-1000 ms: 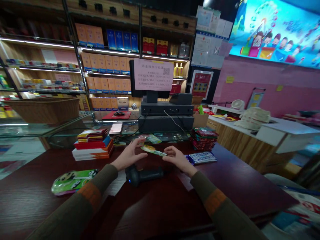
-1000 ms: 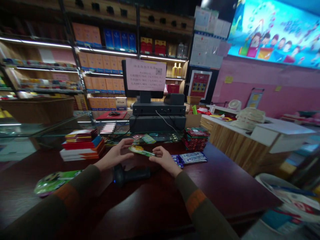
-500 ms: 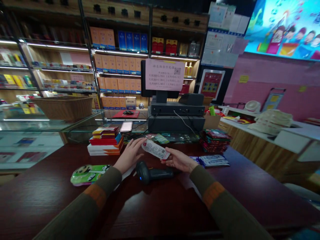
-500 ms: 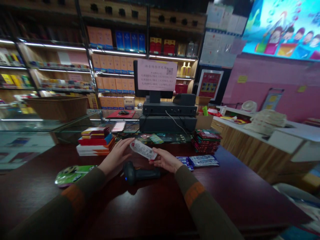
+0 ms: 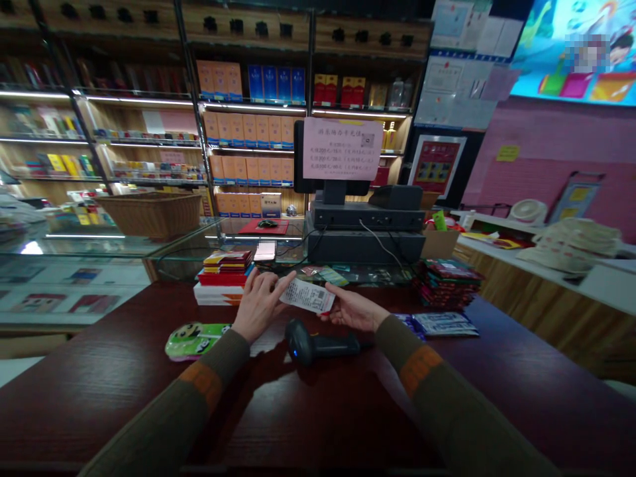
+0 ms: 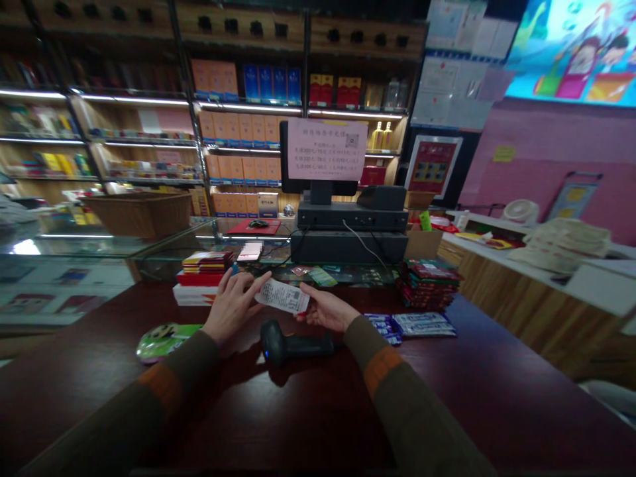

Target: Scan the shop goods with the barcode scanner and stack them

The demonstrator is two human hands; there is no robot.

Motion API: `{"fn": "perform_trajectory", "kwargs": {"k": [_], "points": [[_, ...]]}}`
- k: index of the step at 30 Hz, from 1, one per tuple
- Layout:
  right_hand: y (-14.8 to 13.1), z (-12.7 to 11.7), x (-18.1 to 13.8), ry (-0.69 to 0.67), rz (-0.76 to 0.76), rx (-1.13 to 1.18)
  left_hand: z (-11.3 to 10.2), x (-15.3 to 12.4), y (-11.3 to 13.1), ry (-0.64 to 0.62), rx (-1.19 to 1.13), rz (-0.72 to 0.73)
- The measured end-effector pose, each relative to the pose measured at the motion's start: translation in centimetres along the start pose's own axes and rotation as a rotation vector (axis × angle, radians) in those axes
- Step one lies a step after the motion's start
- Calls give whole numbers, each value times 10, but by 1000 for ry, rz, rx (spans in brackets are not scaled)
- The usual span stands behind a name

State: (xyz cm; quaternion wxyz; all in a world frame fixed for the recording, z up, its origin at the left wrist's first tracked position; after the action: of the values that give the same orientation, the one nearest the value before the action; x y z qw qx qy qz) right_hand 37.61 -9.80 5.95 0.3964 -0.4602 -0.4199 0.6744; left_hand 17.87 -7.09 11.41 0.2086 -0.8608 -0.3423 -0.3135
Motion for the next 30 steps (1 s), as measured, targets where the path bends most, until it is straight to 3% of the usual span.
{"fn": "perform_trajectory", "kwargs": {"k": [7,14,20,26,30], "points": [[4,1,11,40,-14,57,1,-11,-12,-4,-13,-26],[4,-8,12,165,-162,-19,2,-22,-22,-19,-5,-62],[4,-19,-1,317,-343,-360,3,-34,-33,-16,15,-100],[7,-6,-23,255,-520,-809,1,-41,-40,-16,35,-125],[18,5,-37,220,-530,-1124,1,-46,-42,-26,67,-137]]}}
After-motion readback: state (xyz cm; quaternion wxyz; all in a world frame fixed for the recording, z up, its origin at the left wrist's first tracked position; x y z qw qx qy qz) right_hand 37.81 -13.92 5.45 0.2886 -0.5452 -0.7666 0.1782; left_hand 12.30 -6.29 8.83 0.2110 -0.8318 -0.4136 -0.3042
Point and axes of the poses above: each hand's wrist, its own x-axis towards the middle knuckle, its own z-axis out of the palm, y = z × x, the point moved 7 cm from there along x, towards the middle knuckle, and after that the axes turned 1 degree about -x, right-handed, at the moved point
